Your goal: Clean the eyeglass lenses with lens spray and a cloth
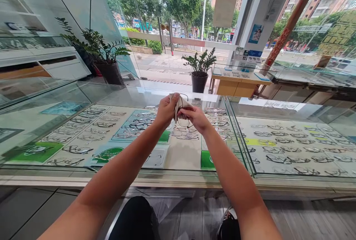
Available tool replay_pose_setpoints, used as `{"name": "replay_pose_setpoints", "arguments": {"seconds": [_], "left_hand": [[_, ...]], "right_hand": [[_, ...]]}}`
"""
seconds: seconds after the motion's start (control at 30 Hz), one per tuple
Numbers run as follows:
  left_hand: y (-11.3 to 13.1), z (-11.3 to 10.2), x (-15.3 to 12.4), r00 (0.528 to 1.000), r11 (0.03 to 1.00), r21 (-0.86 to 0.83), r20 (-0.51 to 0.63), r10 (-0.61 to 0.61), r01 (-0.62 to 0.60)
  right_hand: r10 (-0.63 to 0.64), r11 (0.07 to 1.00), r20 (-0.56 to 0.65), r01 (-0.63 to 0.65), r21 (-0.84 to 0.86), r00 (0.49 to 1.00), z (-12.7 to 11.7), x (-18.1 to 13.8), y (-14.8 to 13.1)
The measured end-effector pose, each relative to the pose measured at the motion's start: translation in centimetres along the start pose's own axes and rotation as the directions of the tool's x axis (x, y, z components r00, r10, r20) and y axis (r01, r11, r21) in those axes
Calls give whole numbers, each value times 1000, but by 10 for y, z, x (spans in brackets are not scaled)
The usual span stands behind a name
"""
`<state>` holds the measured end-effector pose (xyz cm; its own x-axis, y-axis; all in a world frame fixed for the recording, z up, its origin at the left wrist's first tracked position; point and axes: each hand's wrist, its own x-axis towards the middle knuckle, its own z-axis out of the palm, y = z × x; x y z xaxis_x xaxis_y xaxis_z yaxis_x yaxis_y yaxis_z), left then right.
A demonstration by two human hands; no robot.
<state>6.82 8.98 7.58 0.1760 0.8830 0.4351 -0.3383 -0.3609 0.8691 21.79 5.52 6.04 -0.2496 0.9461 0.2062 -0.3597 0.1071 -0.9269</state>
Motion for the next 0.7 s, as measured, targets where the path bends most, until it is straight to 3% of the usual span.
{"name": "replay_pose_setpoints", "arguments": {"seconds": [0.2,0.3,0.43,0.57,0.7], "left_hand": [[6,-9,6,978,989,-127,200,-53,80],[9,-11,6,966,980,-165,247,-70,113],[8,-8,3,975,988,-132,216,-46,76],[3,-1,0,996,998,-68,90,17,-11],[-1,1,0,1000,999,-43,24,18,-17]], "right_hand": [[-28,1000,-47,28,3,998,-11,2,-7],[-44,999,-47,44,13,998,-15,3,-10],[-40,999,-38,41,21,998,-13,3,-7],[-28,1000,-24,28,-1,999,-7,3,0],[-34,999,-20,34,-21,999,-4,2,2]]}}
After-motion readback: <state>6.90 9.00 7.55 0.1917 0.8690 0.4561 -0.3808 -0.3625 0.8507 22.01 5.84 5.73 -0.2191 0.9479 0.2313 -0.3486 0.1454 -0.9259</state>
